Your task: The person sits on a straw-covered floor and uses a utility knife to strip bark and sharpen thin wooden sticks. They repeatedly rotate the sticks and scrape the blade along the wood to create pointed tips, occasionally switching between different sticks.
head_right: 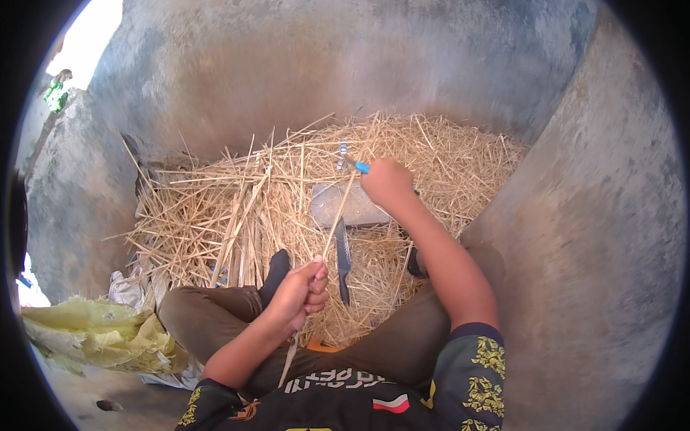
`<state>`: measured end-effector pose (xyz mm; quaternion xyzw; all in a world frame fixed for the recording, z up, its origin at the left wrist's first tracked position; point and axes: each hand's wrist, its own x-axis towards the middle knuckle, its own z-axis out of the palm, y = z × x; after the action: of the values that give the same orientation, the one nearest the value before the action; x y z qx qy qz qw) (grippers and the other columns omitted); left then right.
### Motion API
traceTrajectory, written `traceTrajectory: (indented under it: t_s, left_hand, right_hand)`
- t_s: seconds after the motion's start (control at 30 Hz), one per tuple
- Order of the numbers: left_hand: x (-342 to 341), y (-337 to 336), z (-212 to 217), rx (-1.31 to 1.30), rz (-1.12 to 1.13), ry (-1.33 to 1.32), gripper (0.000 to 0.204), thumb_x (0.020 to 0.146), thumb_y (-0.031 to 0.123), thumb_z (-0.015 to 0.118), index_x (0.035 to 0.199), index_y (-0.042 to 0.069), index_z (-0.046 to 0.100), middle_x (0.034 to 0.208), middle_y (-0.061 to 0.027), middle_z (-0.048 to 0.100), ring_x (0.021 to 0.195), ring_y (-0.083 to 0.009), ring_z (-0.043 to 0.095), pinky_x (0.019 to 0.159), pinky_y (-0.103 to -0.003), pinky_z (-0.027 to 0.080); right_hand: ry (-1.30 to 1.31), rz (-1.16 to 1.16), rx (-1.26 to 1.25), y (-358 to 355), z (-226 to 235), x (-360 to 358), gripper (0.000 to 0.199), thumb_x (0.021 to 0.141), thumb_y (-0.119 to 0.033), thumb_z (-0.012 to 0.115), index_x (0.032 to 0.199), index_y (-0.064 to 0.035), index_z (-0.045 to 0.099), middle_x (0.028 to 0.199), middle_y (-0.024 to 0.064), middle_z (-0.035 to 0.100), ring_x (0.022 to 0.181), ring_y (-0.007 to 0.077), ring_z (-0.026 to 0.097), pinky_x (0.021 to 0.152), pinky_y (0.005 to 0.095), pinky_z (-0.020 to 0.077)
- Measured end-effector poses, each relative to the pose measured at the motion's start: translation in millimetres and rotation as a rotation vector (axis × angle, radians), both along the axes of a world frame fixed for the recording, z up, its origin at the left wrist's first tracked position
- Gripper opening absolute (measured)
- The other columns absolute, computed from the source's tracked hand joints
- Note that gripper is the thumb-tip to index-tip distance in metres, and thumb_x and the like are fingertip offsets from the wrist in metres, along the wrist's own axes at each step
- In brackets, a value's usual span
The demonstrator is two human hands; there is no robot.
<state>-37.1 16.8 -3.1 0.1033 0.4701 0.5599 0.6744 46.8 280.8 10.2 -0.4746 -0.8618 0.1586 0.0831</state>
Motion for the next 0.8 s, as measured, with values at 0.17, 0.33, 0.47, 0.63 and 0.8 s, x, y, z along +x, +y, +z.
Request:
traceTrajectory:
  t_s: [0.17,0.33,0.47,0.63,0.8]
  left_hand:
    - [-2.8,-0.2,2.9,0.001,-0.022,-0.049,0.034,0.108,0.037,0.042,0.081,0.015,0.042,0.057,0.0065,0.029,0.043,-0.0052,0.022,0.037,-0.023,0.017]
    - [-10.3,4.8,2.8,-0.010,0.018,0.007,0.038,0.107,0.042,0.043,0.079,0.016,0.040,0.056,0.0069,0.026,0.043,-0.0055,0.020,0.038,-0.023,0.017]
    - [-1.4,1.1,10.5,-0.003,0.078,0.097,0.040,0.107,0.044,0.043,0.079,0.016,0.040,0.056,0.0065,0.026,0.042,-0.0055,0.019,0.038,-0.023,0.016]
    - [-5.5,1.8,13.3,-0.003,0.120,0.161,0.040,0.106,0.044,0.044,0.079,0.016,0.040,0.056,0.0064,0.025,0.041,-0.0052,0.019,0.038,-0.024,0.015]
    - [3.2,0.1,13.2,-0.019,0.088,0.168,0.040,0.106,0.044,0.044,0.079,0.016,0.040,0.056,0.0063,0.026,0.042,-0.0055,0.020,0.038,-0.024,0.015]
  right_hand:
    - [0.051,0.021,0.083,-12.4,3.7,1.2,0.030,0.088,-0.027,0.059,0.081,-0.0025,0.074,0.073,0.0176,0.069,0.069,0.0349,0.070,0.064,0.0462,0.0561]
    - [0.094,0.280,0.195,-55.7,-14.3,0.2,0.027,0.085,-0.026,0.059,0.078,-0.0061,0.074,0.070,0.0181,0.068,0.066,0.0358,0.069,0.062,0.0461,0.0560]
    - [0.251,0.364,0.331,-55.3,-11.7,-8.9,0.025,0.083,-0.026,0.059,0.072,-0.0082,0.073,0.063,0.0174,0.066,0.058,0.0362,0.067,0.058,0.0451,0.0549]
    - [0.133,0.310,0.383,-52.5,-4.4,-17.3,0.018,0.079,-0.020,0.059,0.070,-0.0134,0.072,0.065,0.0124,0.067,0.060,0.0317,0.069,0.054,0.0416,0.0547]
    - [0.098,0.192,0.359,-23.2,-1.4,-7.4,0.020,0.083,-0.023,0.060,0.079,-0.0095,0.075,0.071,0.0162,0.069,0.065,0.0326,0.070,0.058,0.0437,0.0560]
